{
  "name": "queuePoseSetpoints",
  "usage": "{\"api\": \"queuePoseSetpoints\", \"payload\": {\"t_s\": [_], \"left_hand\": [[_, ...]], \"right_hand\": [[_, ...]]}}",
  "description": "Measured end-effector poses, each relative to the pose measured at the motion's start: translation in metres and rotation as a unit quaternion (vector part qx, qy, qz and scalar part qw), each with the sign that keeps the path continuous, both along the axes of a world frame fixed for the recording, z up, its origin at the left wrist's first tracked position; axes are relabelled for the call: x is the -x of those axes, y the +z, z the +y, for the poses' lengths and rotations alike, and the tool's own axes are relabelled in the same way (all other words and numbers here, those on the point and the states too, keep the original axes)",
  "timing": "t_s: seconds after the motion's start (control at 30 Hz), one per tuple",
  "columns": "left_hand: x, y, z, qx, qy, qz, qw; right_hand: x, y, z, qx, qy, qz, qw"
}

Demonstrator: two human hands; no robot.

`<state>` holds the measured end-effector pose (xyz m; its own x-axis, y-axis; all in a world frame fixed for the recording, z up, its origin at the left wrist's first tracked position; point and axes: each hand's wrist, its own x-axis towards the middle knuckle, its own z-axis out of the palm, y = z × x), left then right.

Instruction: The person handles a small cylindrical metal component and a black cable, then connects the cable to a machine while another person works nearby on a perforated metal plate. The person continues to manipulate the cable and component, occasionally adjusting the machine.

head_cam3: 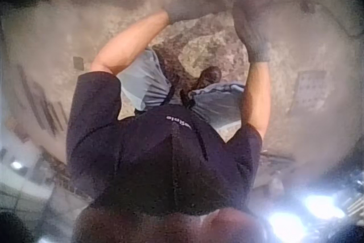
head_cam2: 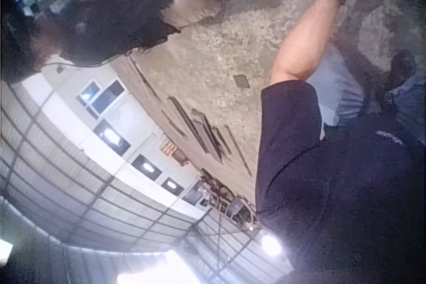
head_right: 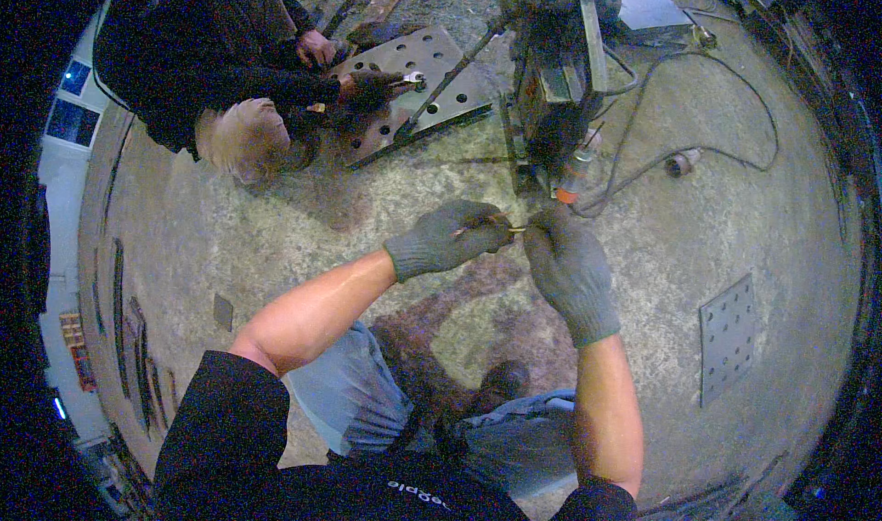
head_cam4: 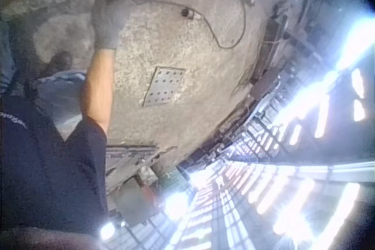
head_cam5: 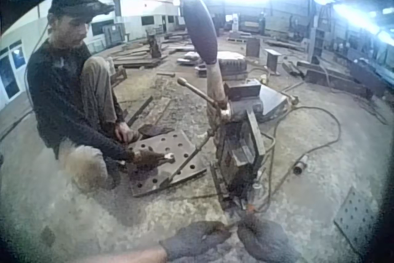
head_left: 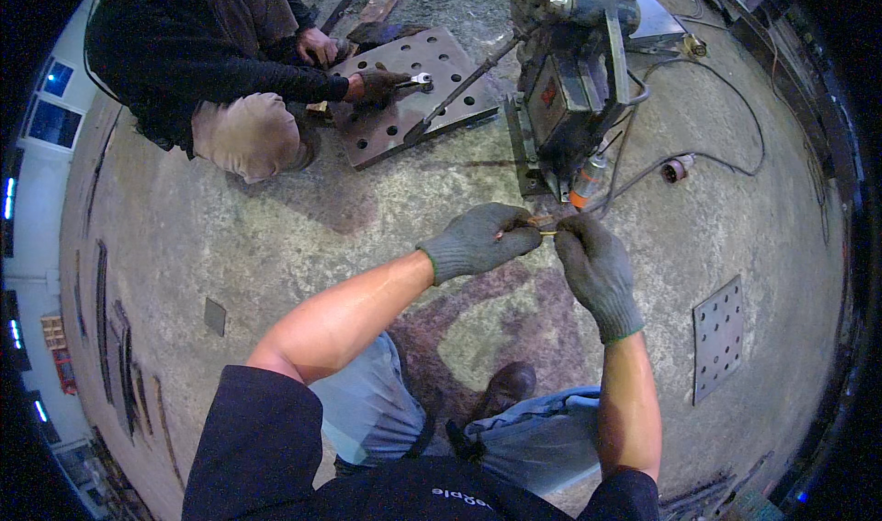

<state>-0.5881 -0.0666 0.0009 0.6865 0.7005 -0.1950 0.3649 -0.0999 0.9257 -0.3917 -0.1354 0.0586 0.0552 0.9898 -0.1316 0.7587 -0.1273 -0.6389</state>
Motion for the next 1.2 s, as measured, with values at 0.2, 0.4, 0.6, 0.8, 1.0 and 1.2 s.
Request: {"api": "queuePoseSetpoints", "payload": {"t_s": [0.2, 0.4, 0.6, 0.8, 1.0, 1.2], "left_hand": [[-0.001, 0.0013, 0.0003, -0.004, 0.002, 0.002, 1.0], [0.0008, -0.0008, -0.001, -0.026, 0.005, -0.005, 1.0], [0.0008, 0.0004, -0.0007, -0.037, 0.002, -0.006, 0.999], [0.0007, 0.0042, 0.001, -0.018, -0.017, 0.021, 0.999], [0.0015, 0.0046, 0.0001, -0.018, -0.022, 0.028, 0.999], [0.0011, 0.0047, -0.0014, -0.027, -0.02, 0.031, 0.999]], "right_hand": [[-0.0007, -0.0021, 0.0013, 0.003, -0.001, 0.008, 1.0], [0.0006, -0.0008, 0.0011, 0.005, -0.006, 0.011, 1.0], [-0.0002, -0.0012, 0.0012, 0.014, -0.01, 0.019, 1.0], [-0.0014, -0.0032, 0.0011, -0.003, 0.002, 0.015, 1.0], [0.0003, -0.0007, 0.002, 0.013, 0.001, 0.018, 1.0], [0.0003, -0.0021, 0.0015, 0.012, 0.003, 0.011, 1.0]]}}
